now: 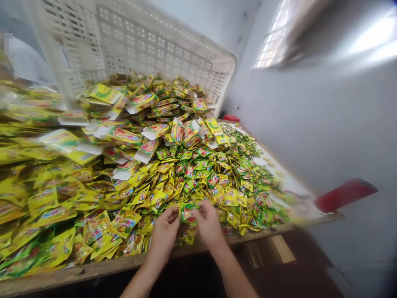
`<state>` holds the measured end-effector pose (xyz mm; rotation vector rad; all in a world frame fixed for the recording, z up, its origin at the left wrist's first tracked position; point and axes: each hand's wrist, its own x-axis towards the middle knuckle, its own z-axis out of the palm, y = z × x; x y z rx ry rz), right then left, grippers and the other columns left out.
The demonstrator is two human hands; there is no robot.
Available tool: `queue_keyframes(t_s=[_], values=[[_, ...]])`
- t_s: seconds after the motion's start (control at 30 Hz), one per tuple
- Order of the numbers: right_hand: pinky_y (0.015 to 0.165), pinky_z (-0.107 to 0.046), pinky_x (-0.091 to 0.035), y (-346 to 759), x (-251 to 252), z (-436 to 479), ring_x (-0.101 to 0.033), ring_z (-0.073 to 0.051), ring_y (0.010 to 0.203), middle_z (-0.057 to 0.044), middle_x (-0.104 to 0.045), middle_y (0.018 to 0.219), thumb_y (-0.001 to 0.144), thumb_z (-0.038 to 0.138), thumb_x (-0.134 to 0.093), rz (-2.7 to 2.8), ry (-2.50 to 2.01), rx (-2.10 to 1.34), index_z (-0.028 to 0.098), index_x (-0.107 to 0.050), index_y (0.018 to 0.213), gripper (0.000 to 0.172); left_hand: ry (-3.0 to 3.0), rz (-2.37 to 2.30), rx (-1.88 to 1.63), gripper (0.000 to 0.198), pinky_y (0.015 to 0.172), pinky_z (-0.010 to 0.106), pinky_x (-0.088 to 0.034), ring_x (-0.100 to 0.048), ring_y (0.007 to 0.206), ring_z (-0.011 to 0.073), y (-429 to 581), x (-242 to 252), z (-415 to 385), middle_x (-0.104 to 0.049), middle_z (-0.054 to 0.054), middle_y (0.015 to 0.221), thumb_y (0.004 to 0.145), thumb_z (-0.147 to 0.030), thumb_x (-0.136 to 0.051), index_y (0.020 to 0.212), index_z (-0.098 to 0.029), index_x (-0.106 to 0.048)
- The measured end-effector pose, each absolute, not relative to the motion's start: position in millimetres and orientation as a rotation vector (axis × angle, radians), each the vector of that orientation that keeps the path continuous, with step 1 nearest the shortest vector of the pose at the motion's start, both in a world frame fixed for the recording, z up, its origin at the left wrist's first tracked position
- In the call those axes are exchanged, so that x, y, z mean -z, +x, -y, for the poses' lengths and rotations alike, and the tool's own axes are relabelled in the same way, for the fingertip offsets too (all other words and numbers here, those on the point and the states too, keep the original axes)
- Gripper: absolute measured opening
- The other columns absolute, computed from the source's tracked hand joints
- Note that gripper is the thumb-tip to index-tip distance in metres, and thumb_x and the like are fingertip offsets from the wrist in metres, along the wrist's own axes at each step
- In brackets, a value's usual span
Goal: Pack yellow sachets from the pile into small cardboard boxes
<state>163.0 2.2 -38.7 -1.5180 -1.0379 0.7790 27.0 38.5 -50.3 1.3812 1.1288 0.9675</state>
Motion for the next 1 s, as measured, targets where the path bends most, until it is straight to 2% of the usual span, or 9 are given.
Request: queue_keyframes(t_s=[0.1,0.2,0.27,0.6,0.73,0.8,0.87,0.93,1.0], values=[[0.062,-0.031,-0.049,152.6,41.0,-2.8,-0.061,-0.021,0.067,-0.002,-0.063,0.072,0.082,0.024,-0.055,1.196,-1.604,-0.494,0.021,-0.060,0.083,0.006,1.226,-1.034,-0.964,0.042,0.065,0.031,-0.056,-0.070,0.077,0.0219,26.5,44.8,-30.3,-0.074,0.006,0.094,0.084,-0.052,-0.055,0.100,-0.017,-0.069],[0.069,-0.031,-0.047,151.7,43.4,-2.7,-0.061,-0.021,0.075,-0.004,-0.065,0.079,0.084,0.019,-0.052,1.296,-1.585,-0.397,0.022,-0.061,0.085,0.009,1.048,-0.992,-0.990,0.038,0.079,0.033,-0.056,-0.070,0.090,0.0247,23.3,44.1,-31.1,-0.075,0.008,0.096,0.073,-0.043,-0.073,0.100,-0.015,-0.070],[0.070,-0.031,-0.048,152.5,46.1,-2.6,-0.061,-0.021,0.076,-0.004,-0.064,0.082,0.084,0.019,-0.053,1.267,-1.568,-0.404,0.022,-0.060,0.089,0.009,1.010,-0.988,-0.999,0.040,0.083,0.034,-0.056,-0.070,0.092,0.0258,21.6,44.0,-33.5,-0.076,0.009,0.094,0.066,-0.037,-0.080,0.098,-0.014,-0.070],[0.068,-0.032,-0.050,148.6,54.7,-0.7,-0.059,-0.021,0.073,-0.005,-0.061,0.083,0.088,0.025,-0.054,1.135,-1.552,-0.418,0.022,-0.057,0.087,0.004,1.008,-1.018,-1.041,0.038,0.084,0.030,-0.054,-0.070,0.093,0.0226,27.0,34.5,-32.4,-0.075,0.007,0.094,0.064,-0.025,-0.079,0.099,-0.015,-0.067],[0.075,-0.033,-0.050,146.5,45.4,3.5,-0.060,-0.023,0.083,-0.008,-0.064,0.102,0.080,0.030,-0.069,1.180,-1.518,-0.458,0.022,-0.060,0.108,0.032,1.025,-1.015,-1.119,0.036,0.082,0.027,-0.054,-0.069,0.095,0.0219,23.6,35.8,-33.5,-0.074,0.006,0.098,0.064,-0.015,-0.073,0.099,-0.018,-0.068],[0.067,-0.031,-0.048,148.9,42.6,5.2,-0.058,-0.022,0.074,-0.005,-0.065,0.084,0.079,0.035,-0.070,1.249,-1.534,-0.479,0.022,-0.064,0.088,0.017,1.071,-0.952,-1.082,0.031,0.080,0.029,-0.054,-0.069,0.093,0.0229,21.5,34.9,-33.5,-0.074,0.007,0.098,0.066,-0.017,-0.073,0.096,-0.018,-0.070],[0.058,-0.028,-0.044,152.9,41.3,5.8,-0.052,-0.019,0.062,-0.001,-0.057,0.064,0.083,0.039,-0.066,1.285,-1.559,-0.461,0.023,-0.057,0.064,0.026,1.147,-0.909,-1.005,0.024,0.078,0.031,-0.055,-0.069,0.087,0.0233,19.7,32.5,-34.8,-0.074,0.008,0.094,0.072,-0.025,-0.071,0.094,-0.017,-0.071],[0.057,-0.027,-0.042,156.5,39.6,5.4,-0.050,-0.017,0.058,0.000,-0.054,0.060,0.086,0.040,-0.062,1.295,-1.541,-0.460,0.022,-0.053,0.060,0.033,1.286,-0.935,-0.920,0.021,0.073,0.030,-0.055,-0.068,0.082,0.0220,18.0,27.8,-38.3,-0.074,0.007,0.089,0.077,-0.030,-0.067,0.092,-0.016,-0.071],[0.062,-0.026,-0.045,158.3,36.4,4.8,-0.055,-0.017,0.065,0.000,-0.060,0.069,0.086,0.039,-0.063,1.308,-1.463,-0.586,0.020,-0.059,0.070,0.024,1.443,-0.982,-0.848,0.017,0.066,0.027,-0.053,-0.067,0.075,0.0200,16.2,20.4,-44.3,-0.072,0.005,0.080,0.077,-0.028,-0.065,0.085,-0.016,-0.072]])
